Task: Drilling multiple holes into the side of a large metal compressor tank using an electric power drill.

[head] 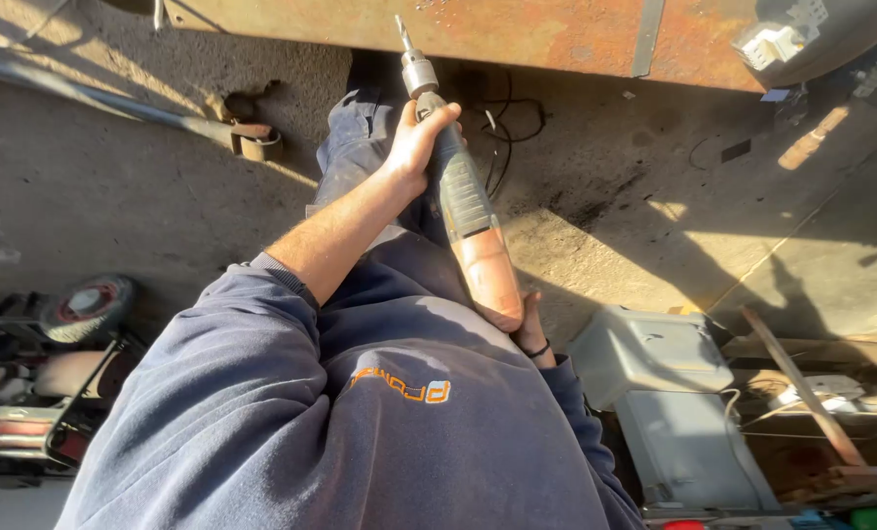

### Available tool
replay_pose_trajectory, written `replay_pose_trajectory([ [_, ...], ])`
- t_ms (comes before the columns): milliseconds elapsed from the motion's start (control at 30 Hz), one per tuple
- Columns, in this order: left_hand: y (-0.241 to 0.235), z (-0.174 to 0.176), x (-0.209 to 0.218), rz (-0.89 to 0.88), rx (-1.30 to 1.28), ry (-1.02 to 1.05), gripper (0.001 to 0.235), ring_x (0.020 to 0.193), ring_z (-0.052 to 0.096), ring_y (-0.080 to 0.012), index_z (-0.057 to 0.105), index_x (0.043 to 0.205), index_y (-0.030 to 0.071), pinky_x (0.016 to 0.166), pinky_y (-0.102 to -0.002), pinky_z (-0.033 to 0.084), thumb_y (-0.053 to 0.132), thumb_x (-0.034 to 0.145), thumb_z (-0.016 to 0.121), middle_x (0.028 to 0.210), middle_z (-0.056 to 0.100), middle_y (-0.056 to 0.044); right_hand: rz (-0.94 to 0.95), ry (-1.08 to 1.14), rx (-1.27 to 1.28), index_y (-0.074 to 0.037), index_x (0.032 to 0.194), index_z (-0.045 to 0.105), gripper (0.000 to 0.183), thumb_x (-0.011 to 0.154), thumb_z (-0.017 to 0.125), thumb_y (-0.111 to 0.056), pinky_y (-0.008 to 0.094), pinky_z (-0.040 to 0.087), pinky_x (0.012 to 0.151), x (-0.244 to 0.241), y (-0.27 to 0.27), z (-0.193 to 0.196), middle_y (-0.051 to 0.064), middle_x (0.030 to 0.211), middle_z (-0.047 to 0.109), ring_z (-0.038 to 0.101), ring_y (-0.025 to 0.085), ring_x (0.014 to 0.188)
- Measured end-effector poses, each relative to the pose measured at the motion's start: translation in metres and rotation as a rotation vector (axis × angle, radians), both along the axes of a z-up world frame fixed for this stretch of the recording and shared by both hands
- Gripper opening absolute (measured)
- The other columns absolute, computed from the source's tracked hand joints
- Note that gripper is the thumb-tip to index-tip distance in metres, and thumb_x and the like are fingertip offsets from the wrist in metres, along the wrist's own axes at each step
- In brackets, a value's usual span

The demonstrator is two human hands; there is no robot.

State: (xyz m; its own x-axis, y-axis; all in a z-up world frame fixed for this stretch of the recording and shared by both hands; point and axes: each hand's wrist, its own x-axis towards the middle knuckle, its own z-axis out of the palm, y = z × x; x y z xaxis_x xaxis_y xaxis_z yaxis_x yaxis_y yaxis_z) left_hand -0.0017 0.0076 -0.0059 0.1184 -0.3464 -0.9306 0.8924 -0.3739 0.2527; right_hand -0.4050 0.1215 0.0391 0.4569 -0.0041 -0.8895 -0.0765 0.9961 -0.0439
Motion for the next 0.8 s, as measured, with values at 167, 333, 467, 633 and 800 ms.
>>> replay_pose_trajectory([
  [167, 0.001, -0.008, -0.011, -0.072, -0.01, -0.035, 0.061, 0.079, 0.067, -0.0222, 0.047, 0.121, 0.006, 0.067, -0.042, 0.061, 0.032, 0.078, 0.081, 0.096, 0.063, -0.012, 0.018, 0.044, -0.168, -0.005, 0.145, 0.052, 0.112, 0.069, 0.055, -0.088, 0.039, 0.051, 0.105, 0.015, -0.043, 0.089, 0.012, 0.138, 0.062, 0.062, 0.021, 0.123],
  [333, -0.025, -0.006, -0.003, -0.085, -0.062, 0.092, 0.075, 0.085, 0.068, -0.0225, 0.043, 0.133, 0.003, 0.072, -0.042, 0.062, 0.039, 0.077, 0.079, 0.101, 0.063, -0.015, 0.586, 0.415, -0.791, 0.001, 0.118, 0.065, 0.05, 0.09, 0.072, -0.04, 0.029, 0.048, 0.082, 0.095, -0.081, 0.163, 0.006, 0.106, 0.07, 0.061, 0.011, 0.098],
  [467, -0.033, -0.011, 0.013, -0.065, -0.083, 0.134, 0.079, 0.088, 0.069, -0.0232, 0.043, 0.135, 0.002, 0.074, -0.042, 0.062, 0.042, 0.078, 0.078, 0.104, 0.064, -0.016, 0.696, 0.537, -0.787, 0.003, 0.104, 0.07, 0.026, 0.087, 0.07, -0.017, 0.033, 0.048, 0.077, 0.143, -0.1, 0.186, 0.007, 0.092, 0.07, 0.061, 0.012, 0.089],
  [633, -0.039, -0.006, 0.038, -0.184, -0.094, 0.17, 0.084, 0.097, 0.069, -0.0235, 0.037, 0.139, 0.005, 0.081, -0.045, 0.062, 0.05, 0.078, 0.074, 0.11, 0.063, -0.017, 0.66, 0.489, -0.837, 0.005, 0.1, 0.069, 0.026, 0.087, 0.071, -0.017, 0.034, 0.049, 0.074, 0.119, -0.095, 0.169, 0.01, 0.087, 0.069, 0.061, 0.013, 0.084],
  [800, -0.04, -0.013, 0.039, -0.241, -0.104, 0.18, 0.087, 0.105, 0.069, -0.0251, 0.037, 0.14, 0.005, 0.089, -0.046, 0.061, 0.054, 0.078, 0.073, 0.116, 0.063, -0.018, 0.694, 0.576, -0.883, 0.006, 0.107, 0.069, 0.03, 0.092, 0.068, -0.02, 0.032, 0.052, 0.08, 0.132, -0.099, 0.175, 0.011, 0.096, 0.072, 0.065, 0.015, 0.091],
])
